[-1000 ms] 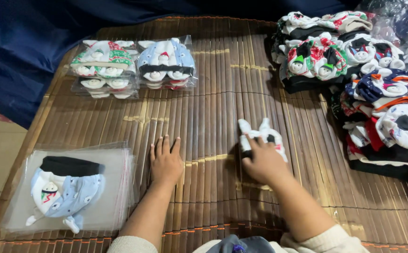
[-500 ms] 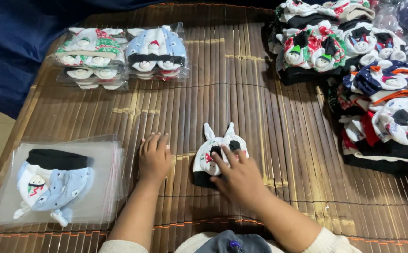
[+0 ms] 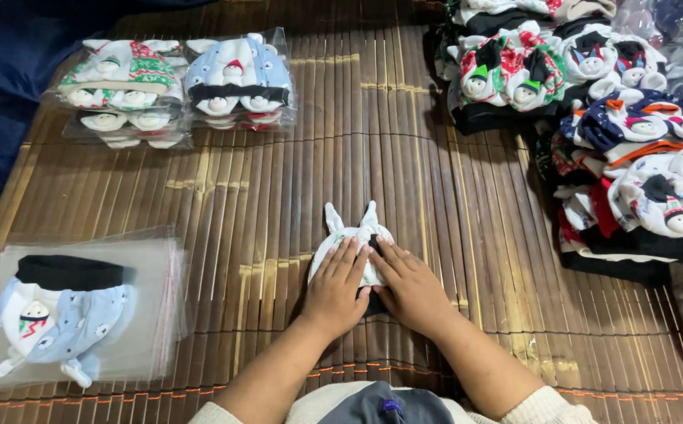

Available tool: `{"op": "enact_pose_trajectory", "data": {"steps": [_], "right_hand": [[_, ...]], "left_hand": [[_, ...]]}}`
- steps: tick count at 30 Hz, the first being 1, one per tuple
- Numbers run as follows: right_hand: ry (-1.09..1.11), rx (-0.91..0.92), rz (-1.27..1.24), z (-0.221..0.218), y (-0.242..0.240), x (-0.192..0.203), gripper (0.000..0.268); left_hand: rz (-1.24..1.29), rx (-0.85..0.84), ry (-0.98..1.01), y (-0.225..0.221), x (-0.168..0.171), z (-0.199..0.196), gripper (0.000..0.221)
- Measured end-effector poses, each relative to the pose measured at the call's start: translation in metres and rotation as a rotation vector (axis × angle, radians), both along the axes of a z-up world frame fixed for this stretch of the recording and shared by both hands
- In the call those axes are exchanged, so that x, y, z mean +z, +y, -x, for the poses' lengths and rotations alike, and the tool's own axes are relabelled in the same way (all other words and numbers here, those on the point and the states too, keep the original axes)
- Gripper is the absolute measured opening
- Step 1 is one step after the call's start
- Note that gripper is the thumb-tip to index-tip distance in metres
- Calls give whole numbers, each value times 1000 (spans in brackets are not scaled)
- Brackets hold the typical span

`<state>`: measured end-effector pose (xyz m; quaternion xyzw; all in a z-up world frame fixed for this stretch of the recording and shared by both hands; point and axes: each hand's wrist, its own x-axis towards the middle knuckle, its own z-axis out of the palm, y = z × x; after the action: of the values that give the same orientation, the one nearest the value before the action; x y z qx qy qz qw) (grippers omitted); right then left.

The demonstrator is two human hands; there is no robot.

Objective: Packaging baby hats into clear plastic bags on a bamboo mat

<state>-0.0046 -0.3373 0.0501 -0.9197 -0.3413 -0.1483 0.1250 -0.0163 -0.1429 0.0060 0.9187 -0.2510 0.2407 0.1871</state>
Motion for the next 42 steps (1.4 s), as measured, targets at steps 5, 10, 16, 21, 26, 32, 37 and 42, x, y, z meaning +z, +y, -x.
{"op": "enact_pose_trajectory", "data": {"steps": [5,10,16,21,26,32,37,42], "right_hand": [[77,-20,43,-3,-3,-6,71],[175,-17,32,-6,-9,-5,61],[605,-55,-551,-17,-31,-26,49],[831,-459,-1508,-18,-29,-14,50],[613,-389,-1181,-14,-45,20,50],[241,-309,-53,1,-56,-26,62],[282,-307,171,6,-57,-30,65],[209,-290,107,11,-52,-26,75]], "left_hand": [[124,-71,82,11,-1,-1,78],[361,-142,257,28,-6,2,69],[987,71,594,36,22,3,57],[1543,488,638,63,28,-10,49],[708,341,268,89,20,2,50],[33,232,231,90,-19,12,50],[-22,235,172,92,-15,17,55],[243,205,193,93,-18,20,50]]}}
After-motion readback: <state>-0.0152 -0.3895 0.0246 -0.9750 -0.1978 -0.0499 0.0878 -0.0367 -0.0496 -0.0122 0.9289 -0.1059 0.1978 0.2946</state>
